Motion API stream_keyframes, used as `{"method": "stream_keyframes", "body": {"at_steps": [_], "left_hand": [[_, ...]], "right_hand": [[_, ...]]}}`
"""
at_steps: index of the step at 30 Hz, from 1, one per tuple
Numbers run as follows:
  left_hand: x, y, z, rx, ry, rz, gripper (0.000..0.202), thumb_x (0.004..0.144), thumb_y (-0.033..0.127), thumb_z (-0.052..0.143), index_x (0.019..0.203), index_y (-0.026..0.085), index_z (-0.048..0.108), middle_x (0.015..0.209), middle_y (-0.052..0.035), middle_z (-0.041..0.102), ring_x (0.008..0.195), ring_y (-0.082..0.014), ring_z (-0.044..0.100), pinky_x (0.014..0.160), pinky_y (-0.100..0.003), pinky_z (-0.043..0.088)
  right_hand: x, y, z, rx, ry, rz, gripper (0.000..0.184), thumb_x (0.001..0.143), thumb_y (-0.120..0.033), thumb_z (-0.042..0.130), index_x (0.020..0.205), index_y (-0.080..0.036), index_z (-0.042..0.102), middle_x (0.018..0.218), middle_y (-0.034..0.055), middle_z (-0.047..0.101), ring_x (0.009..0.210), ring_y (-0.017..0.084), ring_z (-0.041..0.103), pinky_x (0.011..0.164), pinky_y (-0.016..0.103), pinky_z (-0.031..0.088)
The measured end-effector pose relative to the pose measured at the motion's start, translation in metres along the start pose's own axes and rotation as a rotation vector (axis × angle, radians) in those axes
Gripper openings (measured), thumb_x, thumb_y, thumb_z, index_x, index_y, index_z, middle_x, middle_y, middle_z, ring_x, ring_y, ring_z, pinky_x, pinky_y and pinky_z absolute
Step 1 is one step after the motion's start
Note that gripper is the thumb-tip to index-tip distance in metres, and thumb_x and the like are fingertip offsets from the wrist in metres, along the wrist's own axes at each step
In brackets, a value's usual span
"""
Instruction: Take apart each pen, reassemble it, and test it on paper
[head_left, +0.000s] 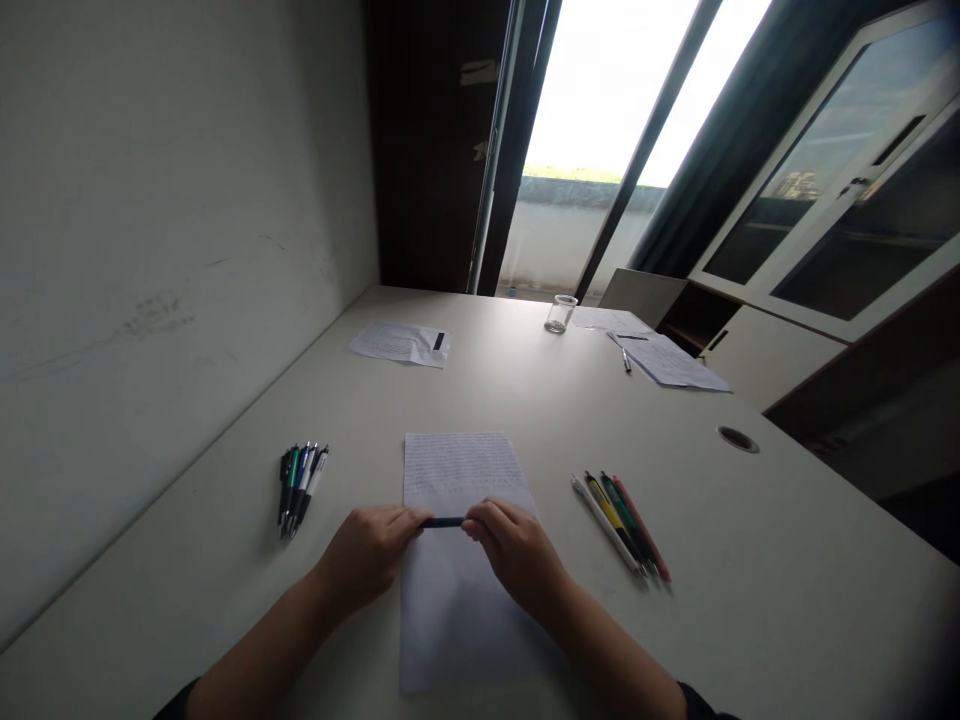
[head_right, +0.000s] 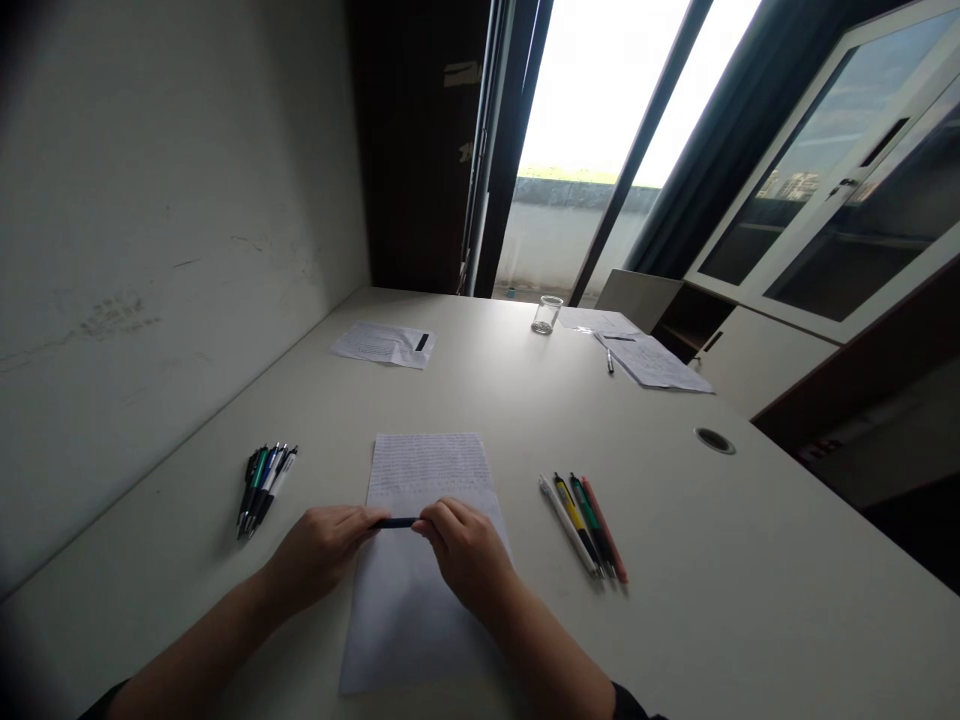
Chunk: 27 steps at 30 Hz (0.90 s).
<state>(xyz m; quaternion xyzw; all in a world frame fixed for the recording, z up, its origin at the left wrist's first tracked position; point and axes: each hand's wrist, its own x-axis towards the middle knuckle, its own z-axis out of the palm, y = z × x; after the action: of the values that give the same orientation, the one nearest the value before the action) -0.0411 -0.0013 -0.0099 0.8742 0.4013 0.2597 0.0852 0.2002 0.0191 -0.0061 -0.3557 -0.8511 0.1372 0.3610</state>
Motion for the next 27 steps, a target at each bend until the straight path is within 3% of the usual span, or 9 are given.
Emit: {"method": "stream_keyframes", "body": {"at_steps": [6,9,12,16,20,27], "left_hand": [[0.0022,0.0012,-0.0013,0.017,-0.016,0.015,0.03,0.095,0.009,0.048,0.12,0.019,0.058,0.101,-0.0063,0.074,0.083,-0.0185,0.071,0.072,-0.03,0.057],[0.0013,0.0005,-0.0013,0.016,-0.022,0.007,0.031,0.094,0.008,0.048,0.12,0.019,0.059,0.102,-0.0073,0.074,0.085,-0.0191,0.071,0.073,-0.031,0.058],[-0.0004,-0.0009,-0.0005,0.021,-0.016,-0.014,0.032,0.093,0.008,0.048,0.12,0.019,0.059,0.104,-0.0076,0.074,0.086,-0.0196,0.072,0.074,-0.032,0.058],[-0.0008,-0.0019,0.0005,0.009,-0.025,-0.018,0.032,0.093,0.007,0.049,0.12,0.02,0.059,0.106,-0.0061,0.074,0.088,-0.0193,0.072,0.076,-0.032,0.059],[0.0002,-0.0007,-0.0004,0.034,-0.011,0.012,0.032,0.092,0.006,0.048,0.12,0.019,0.058,0.105,-0.0069,0.074,0.088,-0.0192,0.072,0.076,-0.032,0.059],[0.0002,0.0004,-0.0003,0.084,0.006,0.049,0.031,0.093,0.005,0.048,0.12,0.017,0.058,0.101,-0.0082,0.074,0.084,-0.0195,0.071,0.074,-0.033,0.059]], "right_hand": [[0.0016,-0.0011,-0.0031,-0.08,-0.075,-0.003,0.035,0.105,-0.032,0.037,0.078,-0.019,0.056,0.07,0.0036,0.061,0.063,0.016,0.054,0.061,0.028,0.042],[0.0006,0.0015,-0.0031,-0.015,-0.084,0.007,0.024,0.101,-0.039,0.048,0.098,-0.019,0.061,0.081,0.0049,0.065,0.073,0.017,0.06,0.067,0.029,0.047],[-0.001,0.004,-0.0029,0.033,-0.063,-0.018,0.031,0.095,-0.041,0.059,0.116,-0.02,0.057,0.094,0.007,0.067,0.08,0.018,0.063,0.072,0.03,0.051],[-0.0018,0.0036,-0.0035,0.034,-0.05,-0.07,0.012,0.099,-0.025,0.053,0.107,-0.021,0.06,0.091,0.0064,0.069,0.081,0.019,0.063,0.072,0.03,0.051],[-0.0007,0.001,-0.0046,0.004,-0.05,-0.096,0.011,0.1,-0.021,0.051,0.102,-0.019,0.061,0.086,0.0059,0.068,0.078,0.018,0.061,0.07,0.03,0.049],[-0.0002,-0.0002,-0.0053,-0.122,-0.083,-0.061,0.03,0.103,-0.028,0.043,0.079,-0.019,0.059,0.071,0.0037,0.061,0.065,0.016,0.055,0.061,0.027,0.043]]}}
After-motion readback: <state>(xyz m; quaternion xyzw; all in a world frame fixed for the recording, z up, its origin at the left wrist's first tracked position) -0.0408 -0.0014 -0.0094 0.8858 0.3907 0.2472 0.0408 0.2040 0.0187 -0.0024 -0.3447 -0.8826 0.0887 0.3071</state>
